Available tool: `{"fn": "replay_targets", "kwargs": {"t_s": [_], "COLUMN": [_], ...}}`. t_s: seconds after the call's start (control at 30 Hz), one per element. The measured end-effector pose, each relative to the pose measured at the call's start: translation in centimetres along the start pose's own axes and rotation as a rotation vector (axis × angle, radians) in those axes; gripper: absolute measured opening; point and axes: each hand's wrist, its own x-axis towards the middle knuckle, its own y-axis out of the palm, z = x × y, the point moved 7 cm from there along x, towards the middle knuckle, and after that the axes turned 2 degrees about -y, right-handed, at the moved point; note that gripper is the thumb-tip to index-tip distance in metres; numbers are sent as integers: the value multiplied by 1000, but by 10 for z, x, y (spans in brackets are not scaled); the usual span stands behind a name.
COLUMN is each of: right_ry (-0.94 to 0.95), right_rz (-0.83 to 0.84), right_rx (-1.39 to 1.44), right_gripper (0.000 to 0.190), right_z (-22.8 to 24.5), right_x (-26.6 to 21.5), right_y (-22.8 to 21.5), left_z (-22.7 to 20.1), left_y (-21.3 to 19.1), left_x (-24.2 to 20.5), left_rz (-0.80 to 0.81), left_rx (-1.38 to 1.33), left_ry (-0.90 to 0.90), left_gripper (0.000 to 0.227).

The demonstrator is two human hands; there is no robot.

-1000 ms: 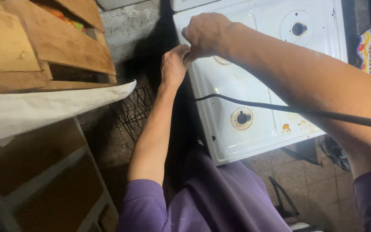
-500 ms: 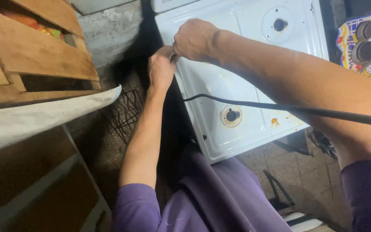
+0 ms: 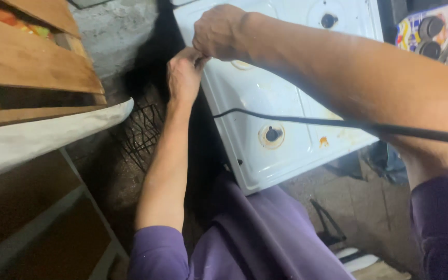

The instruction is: Repairing or disassembling a gas stove top using hand tools like pliers and a screwdriver

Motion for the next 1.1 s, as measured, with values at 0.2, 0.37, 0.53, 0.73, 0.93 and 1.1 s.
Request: {"fn": "replay_targets", "kwargs": {"t_s": [0.2, 0.37, 0.53, 0.73, 0.93, 1.1], "right_ry": [455, -15, 205, 220, 168, 433], "right_rz": [227, -52, 80, 26, -54, 105], "right_rx": [780, 0, 325, 372, 275, 770], "right_gripper": [47, 34, 38, 27, 33, 49], "right_z": [-16, 9, -13, -13, -10, -17], "right_x": [-20, -3, -17, -1, -22, -19], "right_y": [22, 21, -8, 45, 6, 36], "left_z": [-6, -3, -12, -14, -10, -7], "left_y": [6, -1, -4, 2, 2, 8], "left_x": [-6, -1, 2, 1, -2, -5], "left_rz": [41, 20, -14, 29, -12, -26], "left_rx": [-33, -106, -96, -86, -72, -98], "left_ry": [-4, 11, 16, 19, 7, 20], "left_gripper": [45, 16, 13, 18, 15, 19]}}
